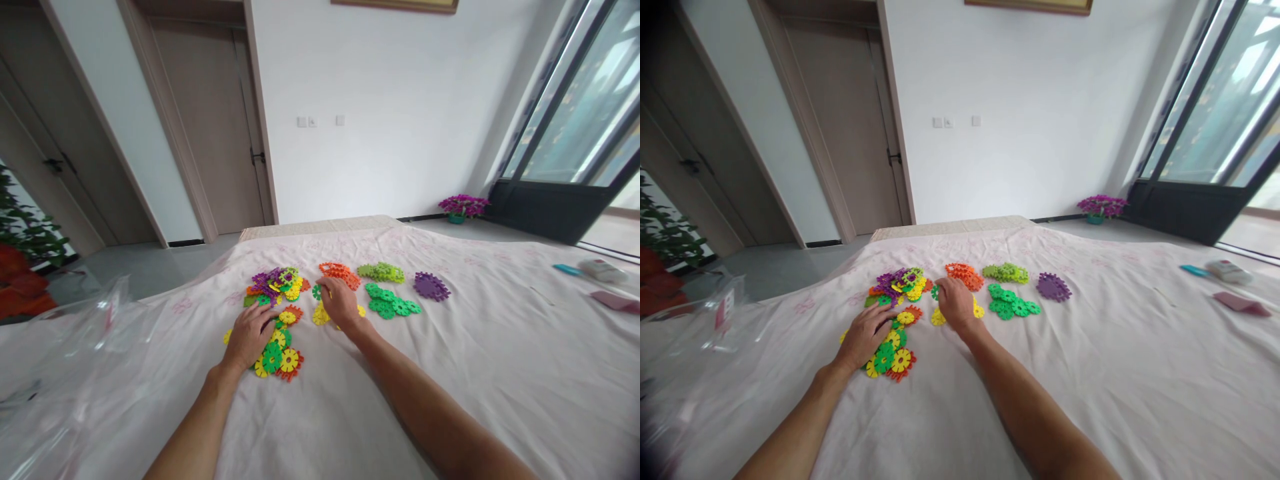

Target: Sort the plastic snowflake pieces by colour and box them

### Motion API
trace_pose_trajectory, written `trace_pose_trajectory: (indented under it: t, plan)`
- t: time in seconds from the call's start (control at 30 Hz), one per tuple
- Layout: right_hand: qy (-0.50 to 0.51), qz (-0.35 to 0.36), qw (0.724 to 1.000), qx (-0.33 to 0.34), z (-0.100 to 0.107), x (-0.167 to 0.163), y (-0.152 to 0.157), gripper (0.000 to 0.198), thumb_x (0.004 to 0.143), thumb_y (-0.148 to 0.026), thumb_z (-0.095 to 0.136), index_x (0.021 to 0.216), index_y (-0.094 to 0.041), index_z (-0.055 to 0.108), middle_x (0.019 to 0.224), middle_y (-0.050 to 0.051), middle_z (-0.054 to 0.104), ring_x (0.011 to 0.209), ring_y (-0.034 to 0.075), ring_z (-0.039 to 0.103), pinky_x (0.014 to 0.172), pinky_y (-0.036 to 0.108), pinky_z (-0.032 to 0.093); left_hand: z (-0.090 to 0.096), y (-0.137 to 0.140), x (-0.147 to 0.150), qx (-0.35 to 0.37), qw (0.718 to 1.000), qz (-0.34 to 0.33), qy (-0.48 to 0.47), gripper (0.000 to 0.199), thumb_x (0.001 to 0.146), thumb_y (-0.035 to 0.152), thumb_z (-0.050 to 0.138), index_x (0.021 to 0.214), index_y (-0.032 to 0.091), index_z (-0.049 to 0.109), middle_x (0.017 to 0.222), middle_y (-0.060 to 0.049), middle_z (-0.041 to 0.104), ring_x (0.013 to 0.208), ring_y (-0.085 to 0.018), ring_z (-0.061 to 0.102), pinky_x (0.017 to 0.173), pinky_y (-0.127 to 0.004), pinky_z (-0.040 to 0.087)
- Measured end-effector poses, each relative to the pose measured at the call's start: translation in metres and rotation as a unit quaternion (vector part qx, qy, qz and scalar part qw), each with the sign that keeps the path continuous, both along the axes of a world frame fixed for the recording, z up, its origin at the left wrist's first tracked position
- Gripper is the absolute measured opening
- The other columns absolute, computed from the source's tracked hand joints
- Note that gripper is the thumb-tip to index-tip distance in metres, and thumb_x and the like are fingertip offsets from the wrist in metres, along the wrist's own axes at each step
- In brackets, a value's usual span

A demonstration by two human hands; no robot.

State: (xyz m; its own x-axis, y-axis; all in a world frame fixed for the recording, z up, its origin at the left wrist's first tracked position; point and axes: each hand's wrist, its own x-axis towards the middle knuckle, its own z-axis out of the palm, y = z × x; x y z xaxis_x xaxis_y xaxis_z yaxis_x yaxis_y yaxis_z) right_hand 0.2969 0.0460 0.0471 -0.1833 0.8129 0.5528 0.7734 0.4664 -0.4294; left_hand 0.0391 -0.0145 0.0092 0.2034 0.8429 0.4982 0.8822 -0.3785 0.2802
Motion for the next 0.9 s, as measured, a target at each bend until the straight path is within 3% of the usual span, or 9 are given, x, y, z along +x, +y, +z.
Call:
trace_pose_trajectory:
  t: [0.2, 0.37, 0.53, 0.63, 0.77, 0.9]
  plan:
    - [-0.062, -0.172, 0.974, -0.131, 0.021, 0.059, 0.020, 0.032, 0.089, -0.021, 0.044, 0.102, -0.026, 0.074, 0.105, 0.005, 0.073, 0.097, 0.021, 0.066, 0.077, 0.027, 0.043, -0.001, 0.000, 0.000, 0.003, 1.000, 0.004, -0.010, 0.031, 0.092, 0.028, 0.049, 0.113, 0.029, 0.072, 0.129, -0.003, 0.066, 0.127, -0.026, 0.053, 0.111, -0.049, 0.041]
    - [-0.107, -0.253, 0.941, -0.197, 0.021, 0.097, 0.025, 0.034, 0.087, -0.023, 0.044, 0.099, -0.022, 0.076, 0.102, 0.011, 0.073, 0.095, 0.024, 0.066, 0.074, 0.029, 0.043, 0.002, -0.001, 0.002, 0.000, 1.000, 0.015, -0.005, 0.032, 0.092, 0.026, 0.047, 0.110, 0.026, 0.073, 0.128, -0.005, 0.066, 0.126, -0.025, 0.054, 0.111, -0.049, 0.040]
    - [-0.142, -0.276, 0.936, -0.166, 0.018, 0.112, 0.027, 0.031, 0.081, -0.019, 0.049, 0.093, -0.022, 0.078, 0.107, 0.012, 0.071, 0.105, 0.027, 0.060, 0.084, 0.034, 0.041, 0.003, -0.001, 0.002, -0.006, 1.000, 0.028, 0.002, 0.034, 0.093, 0.025, 0.045, 0.111, 0.027, 0.073, 0.127, -0.004, 0.067, 0.128, -0.025, 0.052, 0.111, -0.048, 0.039]
    - [-0.114, -0.216, 0.963, -0.117, 0.022, 0.101, 0.025, 0.031, 0.081, -0.016, 0.050, 0.093, -0.024, 0.077, 0.105, 0.009, 0.070, 0.106, 0.024, 0.058, 0.088, 0.032, 0.039, 0.002, -0.001, 0.001, -0.008, 1.000, 0.030, -0.002, 0.033, 0.092, 0.024, 0.046, 0.110, 0.028, 0.073, 0.125, -0.004, 0.067, 0.127, -0.025, 0.053, 0.111, -0.047, 0.039]
    - [-0.098, -0.064, 0.991, -0.058, 0.025, 0.061, 0.015, 0.032, 0.082, -0.009, 0.049, 0.096, -0.022, 0.075, 0.102, 0.006, 0.070, 0.101, 0.019, 0.058, 0.090, 0.027, 0.039, 0.002, 0.000, 0.000, -0.012, 0.999, 0.033, -0.007, 0.032, 0.093, 0.024, 0.046, 0.108, 0.027, 0.074, 0.125, -0.005, 0.067, 0.127, -0.025, 0.053, 0.111, -0.047, 0.040]
    - [-0.120, 0.108, 0.986, -0.031, 0.016, 0.012, -0.007, 0.026, 0.088, -0.011, 0.053, 0.103, -0.021, 0.072, 0.106, 0.006, 0.068, 0.103, 0.018, 0.057, 0.092, 0.028, 0.040, 0.001, 0.000, 0.000, -0.017, 0.999, 0.032, -0.008, 0.032, 0.093, 0.025, 0.045, 0.108, 0.026, 0.074, 0.126, -0.005, 0.067, 0.127, -0.025, 0.053, 0.112, -0.048, 0.039]
